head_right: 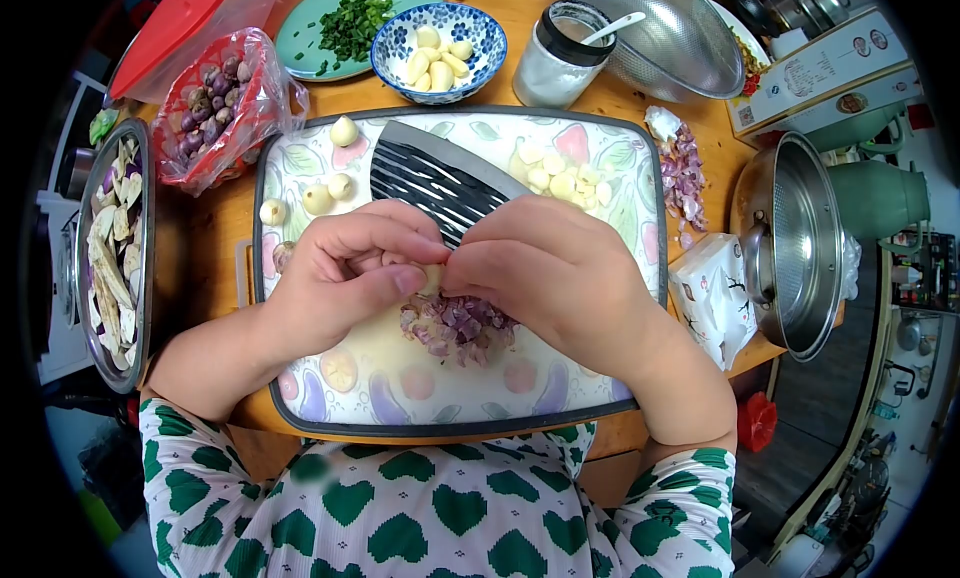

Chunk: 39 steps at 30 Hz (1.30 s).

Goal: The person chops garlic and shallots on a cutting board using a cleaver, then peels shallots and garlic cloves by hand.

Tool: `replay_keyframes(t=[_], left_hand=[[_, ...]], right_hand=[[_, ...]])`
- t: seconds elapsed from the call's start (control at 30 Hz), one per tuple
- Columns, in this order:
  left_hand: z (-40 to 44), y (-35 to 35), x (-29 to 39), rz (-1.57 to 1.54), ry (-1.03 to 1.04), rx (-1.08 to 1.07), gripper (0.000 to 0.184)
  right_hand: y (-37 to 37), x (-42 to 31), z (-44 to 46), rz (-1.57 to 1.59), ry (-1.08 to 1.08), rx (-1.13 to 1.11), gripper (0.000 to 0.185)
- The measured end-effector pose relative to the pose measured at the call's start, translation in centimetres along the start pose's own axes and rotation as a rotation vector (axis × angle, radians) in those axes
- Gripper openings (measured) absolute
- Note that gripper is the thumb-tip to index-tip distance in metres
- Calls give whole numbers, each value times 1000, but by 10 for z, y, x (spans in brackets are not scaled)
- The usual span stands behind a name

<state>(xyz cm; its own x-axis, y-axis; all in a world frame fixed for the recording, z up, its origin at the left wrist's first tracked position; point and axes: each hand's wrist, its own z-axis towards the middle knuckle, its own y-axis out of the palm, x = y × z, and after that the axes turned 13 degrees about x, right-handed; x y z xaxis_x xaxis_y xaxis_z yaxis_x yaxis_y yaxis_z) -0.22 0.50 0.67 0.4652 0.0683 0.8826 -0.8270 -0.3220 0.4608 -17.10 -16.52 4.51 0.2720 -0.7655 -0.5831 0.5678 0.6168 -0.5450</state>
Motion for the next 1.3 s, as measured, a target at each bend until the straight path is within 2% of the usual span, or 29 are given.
replay_keyframes(t=[0.17,0.27,0.47,0.57,0.67,0.77,0.87,1.07,1.3], left_hand=[[3,-4,-3,-17,-17,26,25],[4,-3,-2,-56,-35,70,24],[5,-5,3,-105,-112,68,25],[5,-9,-10,-114,16,-33,30],[5,-4,-7,-76,35,11,38],[3,-4,-1,-113,-98,-19,43],[3,-3,-6,-73,-16,-21,46],[2,0,-2,-99,-82,21,43],[3,-3,-4,-108,-60,-34,41]], right_hand=[[3,-2,0,3,18,-79,17],[-1,-2,0,3,-46,-130,18],[3,6,-4,37,-104,-110,25],[5,2,-4,25,-89,-104,28],[-3,0,-1,10,-47,-92,30],[2,-1,0,-41,10,115,31],[6,1,3,-36,-55,101,29],[-2,2,1,0,-64,67,21],[3,4,1,25,-108,87,22]])
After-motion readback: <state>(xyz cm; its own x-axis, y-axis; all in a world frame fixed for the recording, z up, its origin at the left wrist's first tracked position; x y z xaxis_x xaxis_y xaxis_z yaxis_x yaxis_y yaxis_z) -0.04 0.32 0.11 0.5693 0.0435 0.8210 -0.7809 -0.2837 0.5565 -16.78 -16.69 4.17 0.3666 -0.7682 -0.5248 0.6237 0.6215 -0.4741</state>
